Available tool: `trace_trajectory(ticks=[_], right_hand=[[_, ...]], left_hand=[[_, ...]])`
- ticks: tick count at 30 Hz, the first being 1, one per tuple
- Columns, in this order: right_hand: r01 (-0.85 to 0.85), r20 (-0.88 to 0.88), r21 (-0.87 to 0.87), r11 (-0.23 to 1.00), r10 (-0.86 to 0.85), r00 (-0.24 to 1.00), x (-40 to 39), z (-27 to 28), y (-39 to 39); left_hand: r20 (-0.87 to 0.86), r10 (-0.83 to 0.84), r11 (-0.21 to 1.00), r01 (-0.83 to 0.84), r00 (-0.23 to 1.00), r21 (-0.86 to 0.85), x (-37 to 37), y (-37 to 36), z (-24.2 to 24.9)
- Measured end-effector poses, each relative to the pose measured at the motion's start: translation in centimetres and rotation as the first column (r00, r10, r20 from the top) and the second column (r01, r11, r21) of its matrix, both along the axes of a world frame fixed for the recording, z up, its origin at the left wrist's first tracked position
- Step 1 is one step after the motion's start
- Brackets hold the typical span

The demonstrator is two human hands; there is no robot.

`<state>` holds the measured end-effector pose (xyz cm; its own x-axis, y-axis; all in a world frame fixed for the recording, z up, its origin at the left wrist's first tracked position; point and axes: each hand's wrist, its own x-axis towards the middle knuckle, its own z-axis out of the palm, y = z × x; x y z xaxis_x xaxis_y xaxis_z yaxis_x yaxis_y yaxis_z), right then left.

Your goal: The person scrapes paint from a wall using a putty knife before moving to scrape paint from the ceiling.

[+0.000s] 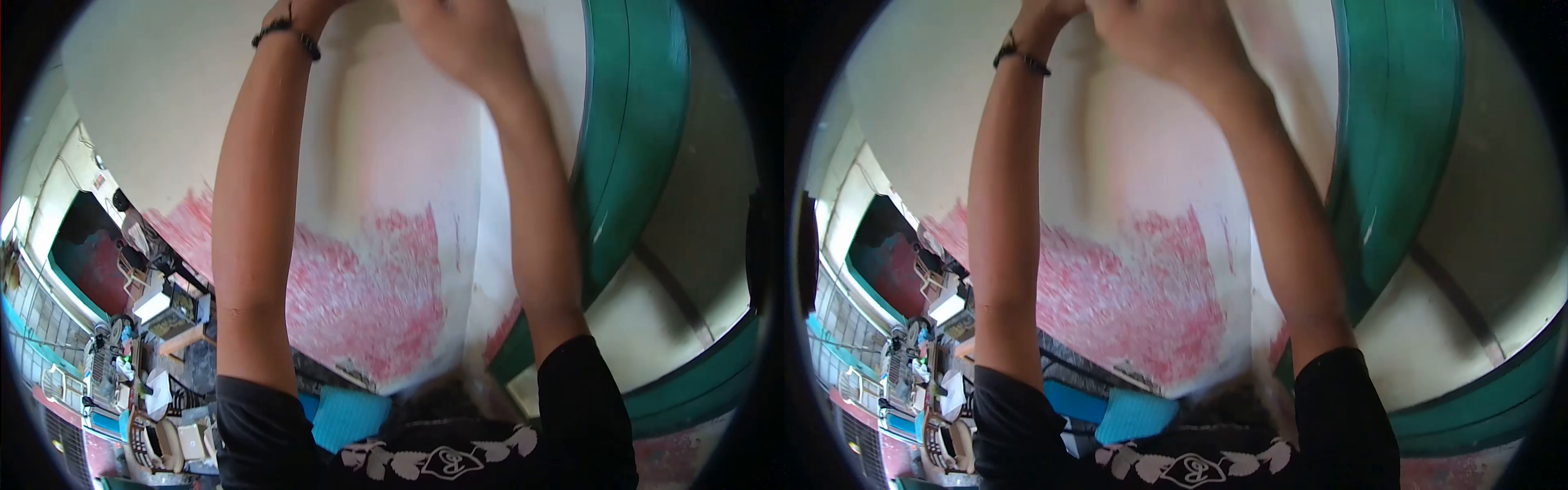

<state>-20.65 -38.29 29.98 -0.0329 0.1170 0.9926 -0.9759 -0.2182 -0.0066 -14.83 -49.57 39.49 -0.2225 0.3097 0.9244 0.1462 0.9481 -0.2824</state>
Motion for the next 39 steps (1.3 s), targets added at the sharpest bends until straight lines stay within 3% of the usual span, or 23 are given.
trace_trajectory(ticks=[1, 2, 3, 4, 5, 8, 9, 10, 11, 12, 15, 17, 19, 20, 23, 25, 27, 28, 30, 32, 35, 37, 39], right_hand=[[-0.024, -0.050, -0.088, 0.996, 0.020, 0.999, 0.2, -3.3, -0.4], [0.072, 0.096, 0.147, 0.987, -0.087, 0.992, 1.3, -7.5, 0.7], [-0.051, 0.211, 0.133, 0.990, 0.022, 0.977, 2.6, -11.8, 0.6], [-0.059, 0.249, 0.155, 0.986, 0.019, 0.968, 2.6, -17.1, 0.0], [-0.092, 0.290, 0.156, 0.983, 0.043, 0.956, 3.0, -22.2, -0.3], [-0.227, 0.492, 0.200, 0.953, 0.103, 0.865, 6.3, -37.7, 0.3], [-0.231, 0.516, 0.288, 0.930, 0.053, 0.855, 6.8, -41.8, 0.9], [-0.263, 0.602, 0.314, 0.912, 0.023, 0.798, 7.8, -42.4, 1.5], [-0.295, 0.686, 0.342, 0.892, -0.022, 0.728, 8.6, -42.0, 1.9], [-0.275, 0.608, 0.323, 0.906, 0.024, 0.793, 8.2, -40.6, 1.7], [-0.214, 0.449, 0.190, 0.958, 0.109, 0.887, 6.0, -33.5, 0.3], [-0.247, 0.525, 0.274, 0.929, 0.071, 0.848, 4.9, -24.3, 1.7], [-0.227, 0.530, 0.274, 0.935, 0.050, 0.846, 4.8, -22.2, 2.1], [-0.213, 0.530, 0.275, 0.937, 0.037, 0.847, 4.8, -21.8, 2.0], [-0.225, 0.513, 0.364, 0.904, 0.007, 0.858, 5.8, -25.7, 2.6], [-0.252, 0.511, 0.330, 0.910, 0.052, 0.858, 6.8, -30.8, 2.2], [-0.247, 0.567, 0.299, 0.922, 0.037, 0.823, 7.9, -31.3, 2.0], [-0.251, 0.605, 0.279, 0.927, 0.033, 0.796, 8.4, -31.3, 1.7], [-0.225, 0.517, 0.288, 0.931, 0.046, 0.854, 6.5, -28.2, 1.6], [-0.264, 0.592, 0.351, 0.899, 0.005, 0.806, 5.4, -23.7, 2.5], [-0.280, 0.553, 0.244, 0.928, 0.104, 0.827, 4.1, -21.4, 1.8], [-0.275, 0.550, 0.288, 0.917, 0.076, 0.831, 4.5, -23.3, 1.7], [-0.249, 0.502, 0.318, 0.915, 0.061, 0.863, 5.1, -27.7, 1.5]], left_hand=[[0.026, 0.039, 0.997, -0.037, 0.999, -0.063, -0.2, -0.5, -3.2], [0.043, 0.079, 0.989, -0.072, 0.996, -0.128, -0.1, -0.9, -6.6], [0.173, 0.148, 0.988, -0.138, 0.974, -0.070, 0.8, -1.1, -11.1], [0.176, 0.139, 0.988, -0.125, 0.974, -0.086, 0.6, -1.4, -16.1], [0.116, 0.024, 0.993, -0.010, 0.993, -0.121, 0.8, -1.6, -21.5], [0.336, -0.080, 0.994, 0.100, 0.938, -0.044, 2.7, -2.0, -36.5], [0.356, -0.096, 0.994, 0.111, 0.930, -0.023, 3.5, -2.3, -40.7], [0.339, -0.123, 0.991, 0.131, 0.933, -0.001, 3.7, -1.9, -41.9], [0.329, -0.157, 0.987, 0.158, 0.931, 0.024, 3.8, -1.7, -42.4], [0.346, -0.114, 0.993, 0.121, 0.931, 0.002, 4.0, -1.8, -40.8], [0.271, -0.044, 0.995, 0.065, 0.962, -0.070, 2.7, -2.0, -32.4], [0.296, -0.001, 0.995, 0.031, 0.955, -0.097, 1.7, -1.3, -24.1], [0.202, -0.119, 0.990, 0.132, 0.972, -0.055, 0.2, -1.2, -22.6], [0.148, -0.178, 0.982, 0.185, 0.973, -0.039, 0.0, -1.2, -22.5], [0.205, -0.086, 0.996, 0.087, 0.975, 0.002, 1.8, -1.1, -26.7], [0.274, -0.133, 0.990, 0.140, 0.953, -0.009, 2.9, -1.5, -31.1], [0.234, -0.164, 0.984, 0.177, 0.958, -0.034, 2.9, -1.6, -32.1], [0.227, -0.178, 0.980, 0.193, 0.957, -0.046, 3.0, -1.9, -32.3], [0.238, -0.100, 0.990, 0.121, 0.966, -0.075, 2.4, -2.1, -28.8], [0.107, -0.084, 0.994, 0.091, 0.991, -0.063, 1.1, -1.8, -24.8], [0.111, -0.116, 0.992, 0.121, 0.987, -0.042, 0.1, -1.4, -22.0], [0.143, -0.080, 0.995, 0.088, 0.986, -0.049, 1.0, -1.4, -23.2], [0.161, -0.056, 0.998, 0.057, 0.985, -0.002, 1.9, -1.4, -27.6]])
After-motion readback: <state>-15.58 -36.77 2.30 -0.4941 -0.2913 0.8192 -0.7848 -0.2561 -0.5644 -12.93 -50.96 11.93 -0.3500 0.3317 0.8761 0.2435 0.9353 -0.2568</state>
